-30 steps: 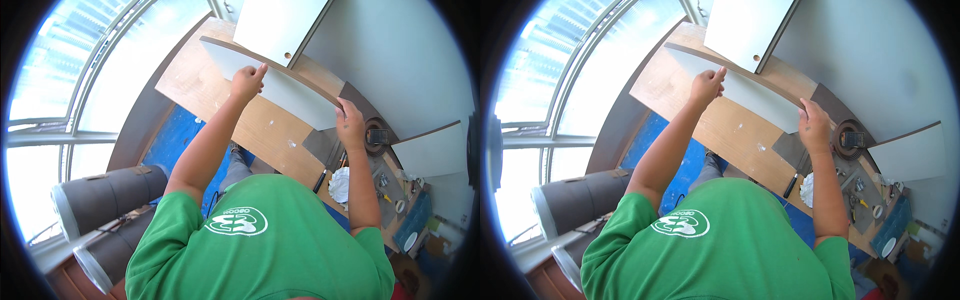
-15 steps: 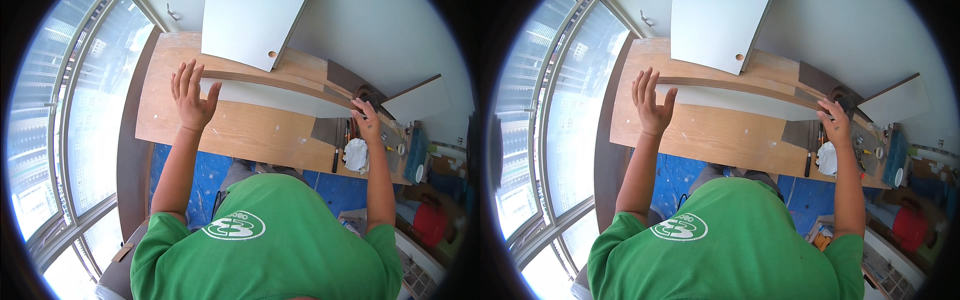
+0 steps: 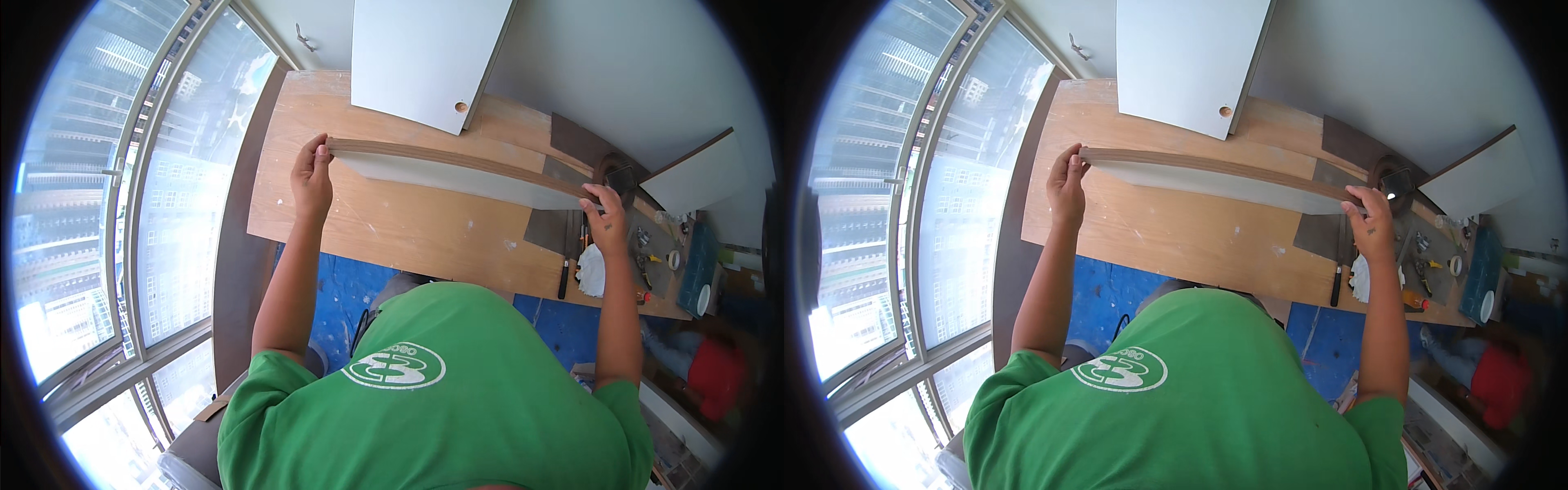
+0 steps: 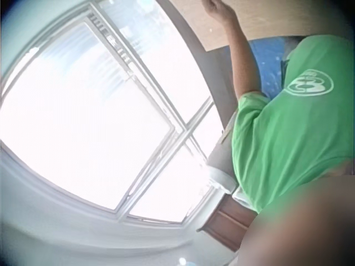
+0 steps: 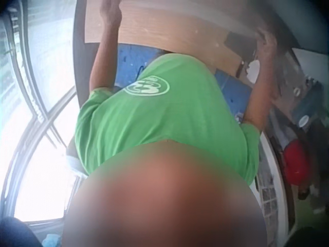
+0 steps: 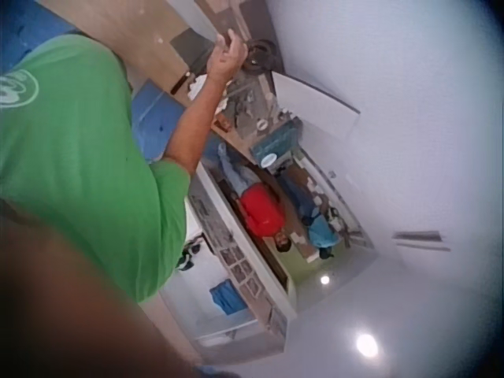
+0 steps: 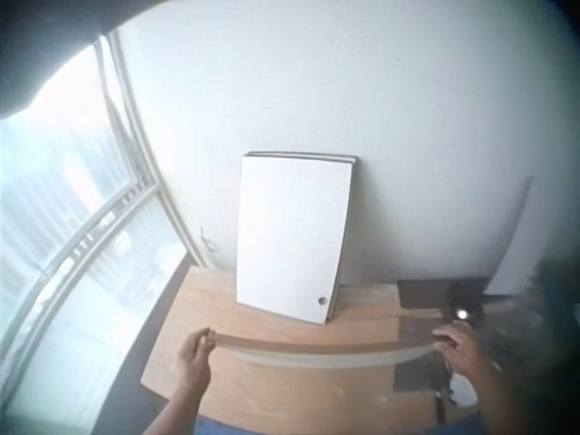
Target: The person wipes a rectangular wood panel with a white cloth, then sands the edges of the panel with a sanding block. The person handles the panel and sanding block by hand, working on a workbench in a workshop.
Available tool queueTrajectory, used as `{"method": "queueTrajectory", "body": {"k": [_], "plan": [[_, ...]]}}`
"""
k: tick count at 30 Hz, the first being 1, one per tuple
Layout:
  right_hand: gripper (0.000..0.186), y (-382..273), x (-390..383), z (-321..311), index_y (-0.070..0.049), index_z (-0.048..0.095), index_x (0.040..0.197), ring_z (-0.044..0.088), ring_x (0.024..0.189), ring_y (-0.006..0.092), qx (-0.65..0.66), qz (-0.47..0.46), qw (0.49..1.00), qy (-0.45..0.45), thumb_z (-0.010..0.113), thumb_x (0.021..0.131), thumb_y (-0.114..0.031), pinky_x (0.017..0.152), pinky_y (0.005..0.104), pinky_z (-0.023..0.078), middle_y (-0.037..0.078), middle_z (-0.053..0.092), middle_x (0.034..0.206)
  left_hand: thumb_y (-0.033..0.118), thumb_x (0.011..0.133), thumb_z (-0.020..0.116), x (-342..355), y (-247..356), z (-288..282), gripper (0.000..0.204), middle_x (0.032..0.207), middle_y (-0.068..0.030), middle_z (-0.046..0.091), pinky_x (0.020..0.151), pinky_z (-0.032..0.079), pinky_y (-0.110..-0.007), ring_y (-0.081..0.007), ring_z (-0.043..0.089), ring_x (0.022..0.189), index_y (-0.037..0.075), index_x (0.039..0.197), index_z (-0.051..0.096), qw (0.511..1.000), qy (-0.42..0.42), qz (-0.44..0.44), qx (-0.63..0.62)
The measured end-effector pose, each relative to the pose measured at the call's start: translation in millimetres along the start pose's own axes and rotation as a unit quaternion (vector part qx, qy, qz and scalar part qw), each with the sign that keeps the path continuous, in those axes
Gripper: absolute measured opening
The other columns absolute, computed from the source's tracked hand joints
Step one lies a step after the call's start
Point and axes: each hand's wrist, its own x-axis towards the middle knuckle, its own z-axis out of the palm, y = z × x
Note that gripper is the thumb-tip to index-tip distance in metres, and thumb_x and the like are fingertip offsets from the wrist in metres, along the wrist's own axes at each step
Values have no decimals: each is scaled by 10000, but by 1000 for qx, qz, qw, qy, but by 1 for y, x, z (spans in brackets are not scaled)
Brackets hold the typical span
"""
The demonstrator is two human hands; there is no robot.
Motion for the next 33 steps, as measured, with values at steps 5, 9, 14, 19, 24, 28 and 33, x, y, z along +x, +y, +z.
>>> {"method": "queueTrajectory", "body": {"k": [5, 9, 14, 19, 24, 28, 33], "plan": [[292, 6, 2, 2, -49, 712, 1180, 655, 1129, 340, -2, -45, 999, 12, 754, 942, -212, 1175, 492, 390, 141, 724, 1148, 192, 1103, 531, -14, -4, 0, 395, 1332, -132, 678, 1065, 513, -372, -207, 631, 1258, -13, 1433, 602, 998, 23, -60, -28], [298, 12, 1, 5, -58, 704, 1197, 657, 1127, 337, -17, -59, 998, 21, 749, 945, -211, 1173, 500, 390, 138, 724, 1144, 228, 1100, 555, -16, 0, 10, 402, 1335, -121, 681, 1055, 510, -365, -210, 630, 1265, 16, 1436, 618, 996, 61, -58, 11], [290, 12, -3, 7, -71, 706, 1196, 663, 1137, 334, -26, -77, 996, 44, 747, 942, -203, 1159, 499, 400, 141, 727, 1147, 280, 1096, 575, -13, 5, 20, 402, 1284, -93, 690, 1006, 540, -362, -199, 657, 1167, 56, 1423, 637, 992, 101, -82, 2], [282, 9, -5, 8, -71, 710, 1190, 668, 1155, 338, -36, -86, 994, 58, 748, 936, -187, 1147, 506, 407, 148, 731, 1151, 280, 1038, 612, -7, 8, 20, 362, 1213, -71, 718, 923, 514, -348, -194, 662, 1109, 65, 1311, 714, 981, 136, -129, -51], [323, 13, -7, 5, -67, 713, 1209, 611, 1298, 343, -30, -79, 995, 52, 767, 907, -169, 1176, 530, 380, 146, 722, 1215, 261, 1000, 633, 4, 8, 19, 276, 1135, -34, 715, 836, 518, -321, -171, 660, 1017, 89, 1181, 750, 979, 150, -139, -7], [405, 18, -23, -6, -56, 679, 1289, 564, 1363, 348, -21, -12, 997, 76, 743, 890, -91, 1173, 484, 405, 141, 663, 1361, 295, 1026, 631, 6, 7, 17, 271, 1162, -37, 700, 865, 520, -338, -195, 653, 1060, 110, 1192, 740, 984, 126, -124, 29], [546, 28, -42, -7, -29, 590, 1413, 539, 1390, 365, 23, 34, 994, 104, 685, 877, 11, 1141, 411, 456, 158, 584, 1474, 355, 1114, 519, -6, 3, 8, 423, 1443, -84, 625, 1082, 467, -414, -262, 574, 1337, 130, 1466, 586, 995, 35, -84, 39]]}}
